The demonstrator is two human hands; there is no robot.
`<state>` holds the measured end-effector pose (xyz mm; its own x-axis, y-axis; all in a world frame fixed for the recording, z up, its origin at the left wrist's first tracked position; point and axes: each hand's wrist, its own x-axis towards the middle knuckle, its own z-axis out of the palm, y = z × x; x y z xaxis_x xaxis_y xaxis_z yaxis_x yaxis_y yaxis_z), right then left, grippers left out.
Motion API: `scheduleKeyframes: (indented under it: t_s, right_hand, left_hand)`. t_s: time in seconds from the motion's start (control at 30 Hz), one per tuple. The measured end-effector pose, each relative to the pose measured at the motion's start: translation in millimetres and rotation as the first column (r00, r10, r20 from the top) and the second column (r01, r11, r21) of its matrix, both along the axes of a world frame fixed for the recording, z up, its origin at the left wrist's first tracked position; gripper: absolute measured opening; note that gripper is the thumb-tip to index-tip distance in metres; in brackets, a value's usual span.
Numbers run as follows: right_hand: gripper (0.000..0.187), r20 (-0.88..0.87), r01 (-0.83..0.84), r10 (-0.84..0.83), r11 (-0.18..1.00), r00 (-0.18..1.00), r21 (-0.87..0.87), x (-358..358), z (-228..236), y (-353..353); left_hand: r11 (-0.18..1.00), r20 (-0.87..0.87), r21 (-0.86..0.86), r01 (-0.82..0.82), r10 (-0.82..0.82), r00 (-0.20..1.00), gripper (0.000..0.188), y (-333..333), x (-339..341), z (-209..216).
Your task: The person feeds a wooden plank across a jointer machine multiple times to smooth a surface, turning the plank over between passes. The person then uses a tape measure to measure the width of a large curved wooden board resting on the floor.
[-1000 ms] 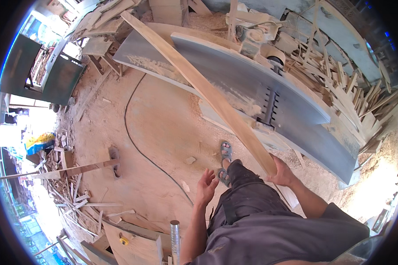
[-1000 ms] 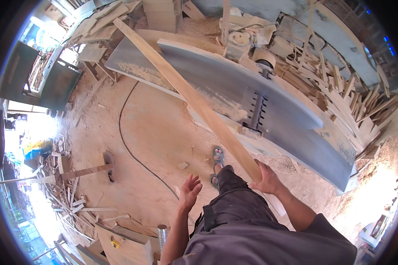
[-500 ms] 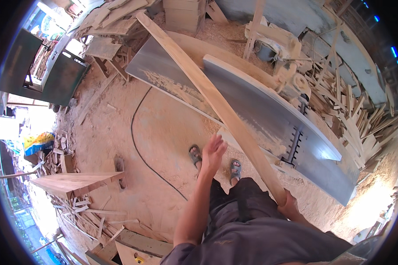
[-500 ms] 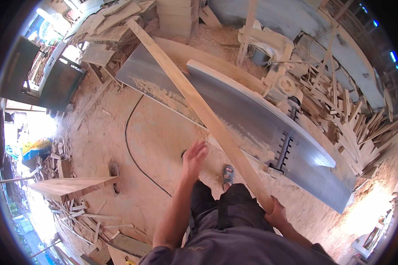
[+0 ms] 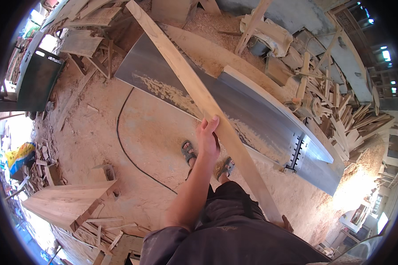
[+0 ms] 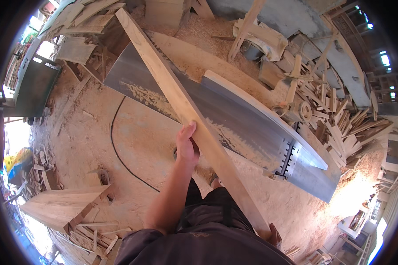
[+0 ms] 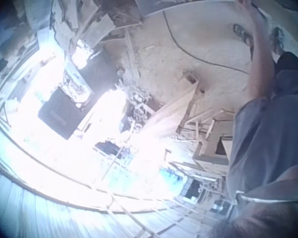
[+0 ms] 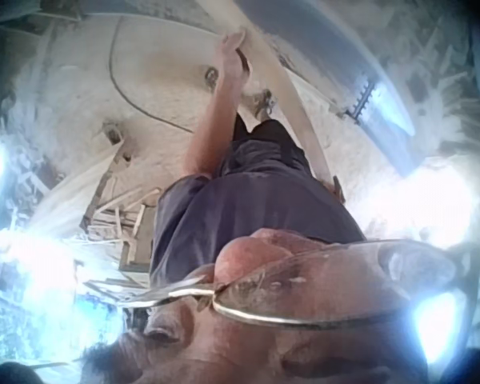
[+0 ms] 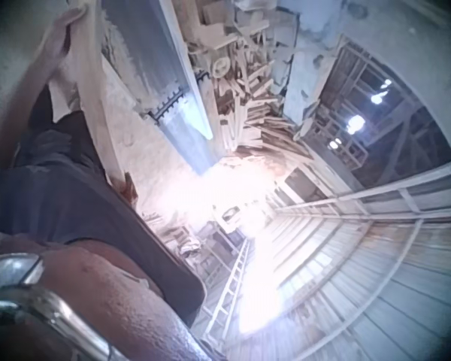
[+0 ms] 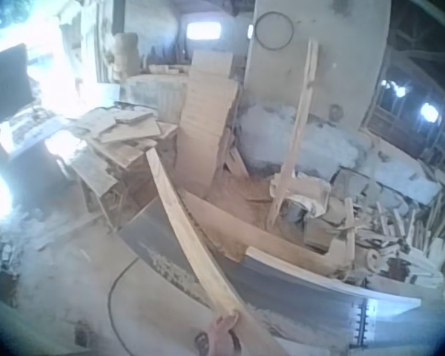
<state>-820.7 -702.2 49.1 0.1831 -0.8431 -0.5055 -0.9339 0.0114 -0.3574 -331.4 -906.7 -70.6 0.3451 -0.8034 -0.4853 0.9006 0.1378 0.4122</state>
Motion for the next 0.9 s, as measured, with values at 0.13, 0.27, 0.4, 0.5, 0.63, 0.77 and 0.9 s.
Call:
scheduleKeyframes:
  t_s: [0.13, 0.27, 0.4, 0.5, 0.63, 0.77, 0.9]
  right_hand:
    - [0.08, -0.007, 0.021, -0.021, 1.0, 1.0, 0.016, 21.5, 6.5, 3.5]
    - [0.081, -0.01, 0.013, -0.013, 1.0, 1.0, 0.013, 27.9, 13.5, 2.2]
    - [0.082, -0.014, -0.018, 0.018, 1.0, 1.0, 0.012, 31.2, 18.9, -0.8]
    - [0.084, -0.004, -0.039, 0.039, 0.999, 0.999, 0.006, 30.6, 23.3, -6.0]
    - [0.085, 0.019, -0.068, 0.068, 0.998, 0.998, -0.002, 32.1, 24.6, -11.6]
    - [0.087, 0.079, -0.08, 0.079, 0.997, 0.994, 0.007, 34.7, 19.9, -21.2]
    - [0.088, 0.195, -0.061, 0.045, 0.995, 0.98, 0.077, 52.9, 10.5, -41.7]
  left_hand:
    - [0.998, -0.048, -0.056, 0.034, -0.037, 0.998, 0.043, 6.5, 7.0, -1.8]
    - [0.998, -0.13, -0.053, -0.034, 0.027, 0.991, 0.047, 7.6, 6.6, 5.1]
    - [0.994, -0.215, 0.05, -0.094, 0.103, 0.971, 0.048, 11.8, 5.1, 19.8]
    - [0.995, -0.223, 0.034, -0.092, 0.098, 0.97, 0.047, 26.3, 3.2, 17.4]
    - [0.988, -0.243, 0.104, -0.115, 0.138, 0.96, 0.053, 43.0, -1.9, 24.4]
    - [0.99, -0.289, 0.024, -0.14, 0.141, 0.947, 0.046, 62.0, -9.1, 27.6]
    - [0.985, -0.296, -0.024, -0.171, 0.156, 0.942, 0.047, 78.6, -30.1, 30.3]
